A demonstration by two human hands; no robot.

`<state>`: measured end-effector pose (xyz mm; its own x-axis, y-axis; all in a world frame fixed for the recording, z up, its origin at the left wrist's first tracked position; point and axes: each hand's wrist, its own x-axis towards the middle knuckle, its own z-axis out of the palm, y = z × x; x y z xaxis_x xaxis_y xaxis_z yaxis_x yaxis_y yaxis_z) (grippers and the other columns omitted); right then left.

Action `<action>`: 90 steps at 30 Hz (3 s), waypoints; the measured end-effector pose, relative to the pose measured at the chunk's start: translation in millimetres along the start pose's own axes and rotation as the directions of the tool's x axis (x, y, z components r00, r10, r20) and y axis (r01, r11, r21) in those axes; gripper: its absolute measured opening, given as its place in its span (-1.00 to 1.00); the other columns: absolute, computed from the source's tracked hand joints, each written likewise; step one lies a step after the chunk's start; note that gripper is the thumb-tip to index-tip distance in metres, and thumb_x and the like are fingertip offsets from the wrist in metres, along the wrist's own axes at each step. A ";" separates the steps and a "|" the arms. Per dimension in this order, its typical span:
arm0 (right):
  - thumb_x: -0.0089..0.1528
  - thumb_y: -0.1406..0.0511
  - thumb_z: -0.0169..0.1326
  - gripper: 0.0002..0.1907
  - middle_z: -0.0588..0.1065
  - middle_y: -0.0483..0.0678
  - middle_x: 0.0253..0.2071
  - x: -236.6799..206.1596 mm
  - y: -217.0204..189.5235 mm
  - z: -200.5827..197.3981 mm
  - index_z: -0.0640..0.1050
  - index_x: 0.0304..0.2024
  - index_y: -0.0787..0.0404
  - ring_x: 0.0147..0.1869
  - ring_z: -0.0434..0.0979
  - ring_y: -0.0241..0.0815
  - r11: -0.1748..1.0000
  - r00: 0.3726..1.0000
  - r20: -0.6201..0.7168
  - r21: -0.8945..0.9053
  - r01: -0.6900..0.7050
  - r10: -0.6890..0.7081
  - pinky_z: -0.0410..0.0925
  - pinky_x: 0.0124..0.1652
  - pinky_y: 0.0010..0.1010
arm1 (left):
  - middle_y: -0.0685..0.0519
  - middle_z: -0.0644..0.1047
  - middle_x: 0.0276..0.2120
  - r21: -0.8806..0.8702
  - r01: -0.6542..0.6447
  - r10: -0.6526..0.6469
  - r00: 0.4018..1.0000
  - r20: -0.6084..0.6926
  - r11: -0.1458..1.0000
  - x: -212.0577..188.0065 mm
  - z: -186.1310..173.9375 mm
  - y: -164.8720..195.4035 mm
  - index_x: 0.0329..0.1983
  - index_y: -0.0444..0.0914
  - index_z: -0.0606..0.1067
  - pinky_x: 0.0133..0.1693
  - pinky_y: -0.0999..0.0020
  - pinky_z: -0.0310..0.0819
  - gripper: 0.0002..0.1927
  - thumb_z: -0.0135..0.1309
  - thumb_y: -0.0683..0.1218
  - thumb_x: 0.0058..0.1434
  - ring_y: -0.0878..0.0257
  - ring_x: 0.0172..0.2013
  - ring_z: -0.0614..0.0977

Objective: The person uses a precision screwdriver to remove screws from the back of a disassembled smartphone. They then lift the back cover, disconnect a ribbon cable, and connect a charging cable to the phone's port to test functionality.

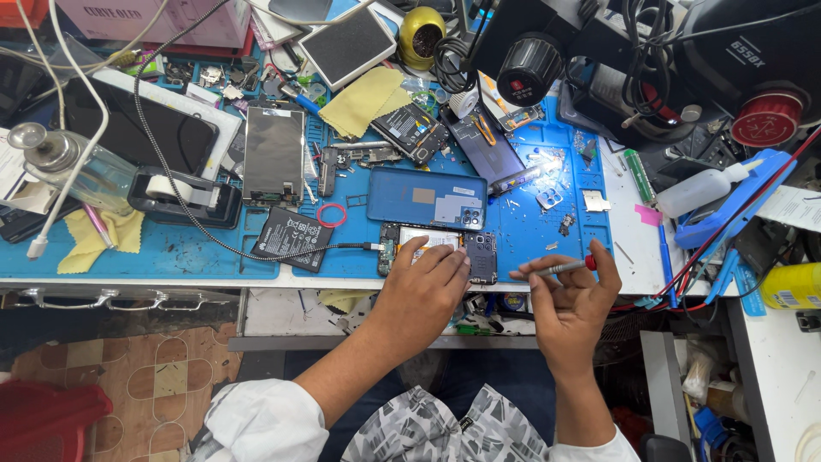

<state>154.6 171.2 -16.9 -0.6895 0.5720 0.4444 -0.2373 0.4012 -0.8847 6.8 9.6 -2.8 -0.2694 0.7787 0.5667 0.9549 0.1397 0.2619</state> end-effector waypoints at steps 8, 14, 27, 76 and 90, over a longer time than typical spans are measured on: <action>0.24 0.44 0.10 -0.88 0.49 -0.04 -0.28 0.9 -3.6 5.5 0.56 -0.16 0.28 -0.42 0.43 -0.23 0.832 0.962 0.042 -0.514 -0.211 0.270 0.32 -0.39 -0.35 | -0.08 0.62 -0.02 -0.001 -0.008 0.008 1.000 0.005 1.000 0.1 -1.8 -1.0 -0.07 -0.38 0.60 0.24 -0.02 0.30 -0.74 0.09 -0.16 0.23 0.09 0.08 0.59; 0.20 0.35 0.20 -0.85 0.51 0.00 -0.21 3.5 -8.2 18.5 0.55 -0.20 0.26 -0.36 0.56 -0.04 0.729 0.986 0.143 -0.684 0.037 0.085 0.40 -0.38 -0.25 | -0.08 0.62 -0.01 0.016 -0.016 0.016 1.000 0.003 1.000 0.1 -2.8 -1.7 -0.06 -0.37 0.60 0.24 -0.01 0.30 -0.72 0.08 -0.16 0.21 0.10 0.08 0.59; 0.27 0.38 0.14 -0.86 0.51 0.07 -0.18 4.4 -3.8 15.3 0.49 -0.16 0.31 -0.33 0.59 0.10 0.697 0.975 0.204 -0.712 0.086 0.088 0.42 -0.40 -0.16 | -0.05 0.62 -0.03 0.002 -0.007 0.007 1.000 -0.001 1.000 1.3 -3.8 -1.1 -0.07 -0.37 0.60 0.22 0.00 0.31 -0.75 0.13 -0.14 0.25 0.11 0.06 0.58; 0.37 0.60 0.02 -0.32 0.51 0.14 0.05 3.2 -8.5 31.6 0.15 0.44 0.06 0.15 0.63 -0.07 0.995 0.985 0.157 -0.046 0.085 -0.077 0.59 0.10 -0.27 | -0.05 0.60 -0.13 -0.016 0.061 -0.061 0.998 0.003 0.998 2.4 -17.1 -0.7 0.03 -0.38 0.54 0.21 0.01 0.30 -0.66 0.12 -0.11 0.24 0.09 0.00 0.59; 0.35 0.54 0.09 -0.42 0.59 0.06 -0.03 16.6 -6.7 28.4 0.28 0.37 0.15 0.06 0.68 -0.23 0.970 0.974 0.222 -0.227 0.087 -0.036 0.57 -0.01 -0.44 | -0.06 0.62 -0.10 0.015 0.053 -0.052 0.998 -0.025 0.999 1.5 -12.2 -2.1 -0.01 -0.37 0.55 0.24 0.01 0.31 -0.69 0.12 -0.15 0.19 0.10 -0.01 0.61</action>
<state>125.3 157.7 -7.6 -0.8155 0.3840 0.4331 -0.1353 0.6011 -0.7876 2.9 3.0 7.1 -0.3219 0.7547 0.5716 0.9412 0.1895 0.2797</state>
